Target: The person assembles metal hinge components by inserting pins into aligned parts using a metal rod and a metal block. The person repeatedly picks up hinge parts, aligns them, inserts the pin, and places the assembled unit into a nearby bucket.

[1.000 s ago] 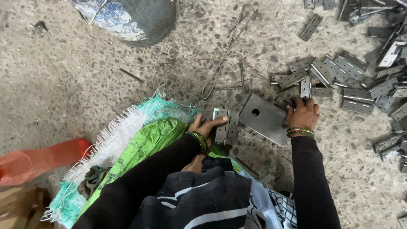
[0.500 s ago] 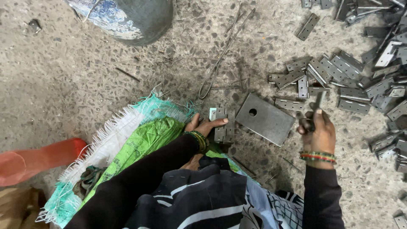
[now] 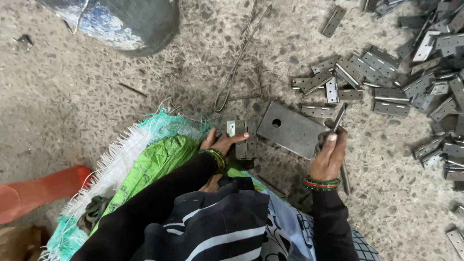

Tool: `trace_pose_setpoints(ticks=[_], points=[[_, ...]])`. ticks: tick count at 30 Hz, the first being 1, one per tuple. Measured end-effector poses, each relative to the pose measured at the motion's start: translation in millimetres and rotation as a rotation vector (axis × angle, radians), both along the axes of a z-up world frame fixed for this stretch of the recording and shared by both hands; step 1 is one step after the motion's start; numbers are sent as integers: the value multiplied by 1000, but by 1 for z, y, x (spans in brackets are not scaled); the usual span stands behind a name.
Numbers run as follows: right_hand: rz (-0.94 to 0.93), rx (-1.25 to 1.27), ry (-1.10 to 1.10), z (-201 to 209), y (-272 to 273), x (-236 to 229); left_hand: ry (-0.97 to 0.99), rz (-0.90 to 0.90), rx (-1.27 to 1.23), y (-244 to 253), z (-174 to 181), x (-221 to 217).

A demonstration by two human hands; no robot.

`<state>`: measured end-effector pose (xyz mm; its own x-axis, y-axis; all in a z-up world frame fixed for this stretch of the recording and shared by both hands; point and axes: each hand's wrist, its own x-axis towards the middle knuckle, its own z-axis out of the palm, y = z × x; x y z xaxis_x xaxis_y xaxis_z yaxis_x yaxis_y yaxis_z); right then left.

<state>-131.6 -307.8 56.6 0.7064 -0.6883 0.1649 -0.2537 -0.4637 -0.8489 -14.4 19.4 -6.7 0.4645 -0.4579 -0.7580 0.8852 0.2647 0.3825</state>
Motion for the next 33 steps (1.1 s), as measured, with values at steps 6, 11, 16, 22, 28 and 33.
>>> trace_pose_setpoints(ticks=[6, 11, 16, 22, 28, 33], points=[[31, 385, 417, 34, 4, 22, -224, -304, 274, -8, -3, 9], [29, -117, -243, 48, 3, 11, -54, -150, 155, -8, -12, 5], [114, -190, 468, 35, 1, 31, 109, 125, -210, 4, -28, 5], [82, 204, 472, 31, -3, 25, 152, 84, -102, 12, -49, -3], [203, -141, 420, 33, 11, 25, -15, 144, -205, 13, -55, -3], [352, -340, 515, 67, 76, 23, -137, 61, -7, 0, -13, 0]])
